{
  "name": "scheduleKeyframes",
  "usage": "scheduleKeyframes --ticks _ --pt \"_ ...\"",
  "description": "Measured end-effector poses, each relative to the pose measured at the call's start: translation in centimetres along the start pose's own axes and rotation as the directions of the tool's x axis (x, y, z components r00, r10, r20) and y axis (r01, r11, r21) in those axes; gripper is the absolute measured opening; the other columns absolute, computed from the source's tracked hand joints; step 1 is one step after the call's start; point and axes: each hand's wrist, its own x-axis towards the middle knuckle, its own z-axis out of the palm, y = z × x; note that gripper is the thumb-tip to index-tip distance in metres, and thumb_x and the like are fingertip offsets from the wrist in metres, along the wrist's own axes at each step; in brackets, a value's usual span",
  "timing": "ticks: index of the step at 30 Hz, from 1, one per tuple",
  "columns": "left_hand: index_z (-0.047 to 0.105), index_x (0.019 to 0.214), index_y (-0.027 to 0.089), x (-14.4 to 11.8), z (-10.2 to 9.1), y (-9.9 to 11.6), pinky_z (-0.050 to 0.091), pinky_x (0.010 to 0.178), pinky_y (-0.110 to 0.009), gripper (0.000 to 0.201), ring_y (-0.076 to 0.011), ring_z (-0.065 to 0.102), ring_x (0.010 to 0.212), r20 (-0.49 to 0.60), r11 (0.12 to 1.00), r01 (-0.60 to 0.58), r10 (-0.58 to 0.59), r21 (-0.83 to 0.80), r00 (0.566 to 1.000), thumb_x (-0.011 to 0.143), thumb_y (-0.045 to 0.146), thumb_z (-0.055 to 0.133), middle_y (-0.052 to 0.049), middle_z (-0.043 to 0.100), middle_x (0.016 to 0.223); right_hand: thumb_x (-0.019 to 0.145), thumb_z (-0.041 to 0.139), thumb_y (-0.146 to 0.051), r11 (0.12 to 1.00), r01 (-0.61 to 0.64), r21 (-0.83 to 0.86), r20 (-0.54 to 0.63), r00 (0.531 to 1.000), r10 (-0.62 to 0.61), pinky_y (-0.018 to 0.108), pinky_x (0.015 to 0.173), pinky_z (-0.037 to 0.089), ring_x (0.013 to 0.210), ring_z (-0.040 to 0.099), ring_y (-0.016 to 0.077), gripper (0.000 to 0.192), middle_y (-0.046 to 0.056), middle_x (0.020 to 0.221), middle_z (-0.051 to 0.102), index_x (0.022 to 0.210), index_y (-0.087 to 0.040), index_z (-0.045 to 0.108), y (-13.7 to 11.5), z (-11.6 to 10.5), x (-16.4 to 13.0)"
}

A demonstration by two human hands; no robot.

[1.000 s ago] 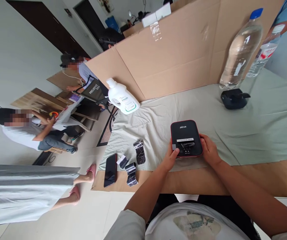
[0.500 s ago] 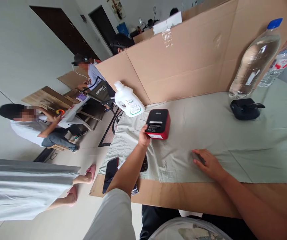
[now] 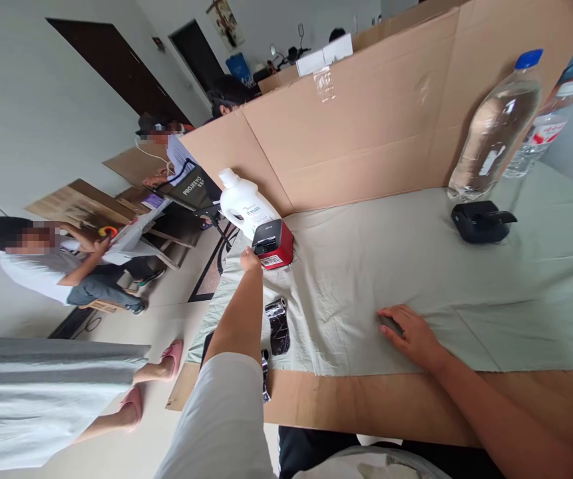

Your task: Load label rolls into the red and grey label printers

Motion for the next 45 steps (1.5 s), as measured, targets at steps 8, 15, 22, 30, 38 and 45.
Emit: scheduleKeyframes --ticks 8,15,22,30,38,45 --pt "0.055 0.104 0.021 -14.8 2.8 -7.2 0.036 0.111 -0.043 0.017 -0.0229 0.052 0.12 0.294 0.854 -0.516 0.477 0.068 0.828 0.091 0.029 0.049 -0.01 0.058 0.119 0.095 0.05 -0.041 0.995 -0.092 0.046 0.026 0.995 0.091 0.042 0.085 0.055 0.097 0.067 0.0253 0.03 0.011 0.102 0.072 0.106 -0.021 0.068 0.3 0.5 0.1" --pt "0.065 0.094 0.021 -24.6 0.4 -12.4 0.046 0.098 -0.04 0.023 -0.022 0.058 0.109 0.743 0.83 -0.55 0.426 -0.093 0.517 0.096 0.036 0.048 -0.01 0.062 0.108 0.094 0.052 -0.042 0.982 0.151 0.109 0.366 0.913 -0.181 0.038 0.09 0.053 0.101 0.064 0.0212 0.03 0.01 0.108 0.071 0.111 -0.02 0.065 1.2 -4.4 -3.6" --pt "0.064 0.087 0.021 -24.1 1.2 -11.5 0.048 0.091 -0.038 0.018 -0.0211 0.059 0.098 0.785 0.822 -0.569 0.362 -0.016 0.502 0.091 0.03 0.049 -0.009 0.063 0.096 0.087 0.057 -0.042 0.717 -0.048 -0.696 0.001 0.998 0.067 0.057 0.11 0.03 0.137 0.04 0.0383 0.045 0.019 0.145 0.051 0.123 -0.016 0.064 9.3 -16.5 9.6" --pt "0.063 0.092 0.021 -24.3 1.0 -11.4 0.049 0.084 -0.035 0.014 -0.0197 0.059 0.092 0.811 0.804 -0.591 0.305 0.062 0.499 0.089 0.026 0.05 -0.007 0.062 0.091 0.073 0.064 -0.071 0.462 -0.7 -0.544 -0.42 0.704 0.573 0.058 0.099 0.037 0.13 0.04 0.0478 0.102 0.028 0.153 0.029 0.152 -0.015 0.031 15.0 -18.9 13.5" --pt "0.063 0.097 0.02 -24.2 0.9 -11.7 0.05 0.085 -0.036 0.019 -0.0199 0.062 0.092 0.81 0.87 -0.492 0.274 0.021 0.518 0.088 0.035 0.055 -0.009 0.065 0.097 0.076 0.064 -0.053 0.712 -0.519 -0.473 -0.376 0.85 0.369 0.057 0.104 0.039 0.127 0.046 0.0427 0.079 0.024 0.142 0.044 0.143 -0.016 0.047 9.8 -12.4 9.0" --pt "0.043 0.137 0.02 -23.8 0.4 -12.1 0.052 0.086 -0.039 0.072 -0.0228 0.067 0.096 0.886 0.978 0.074 0.146 -0.197 0.44 0.085 0.066 0.059 -0.013 0.068 0.114 0.078 0.067 -0.049 0.916 0.029 -0.399 -0.166 0.981 -0.103 0.06 0.106 0.038 0.125 0.047 0.0408 0.07 0.018 0.148 0.043 0.141 -0.025 0.05 -1.2 -2.2 4.1"
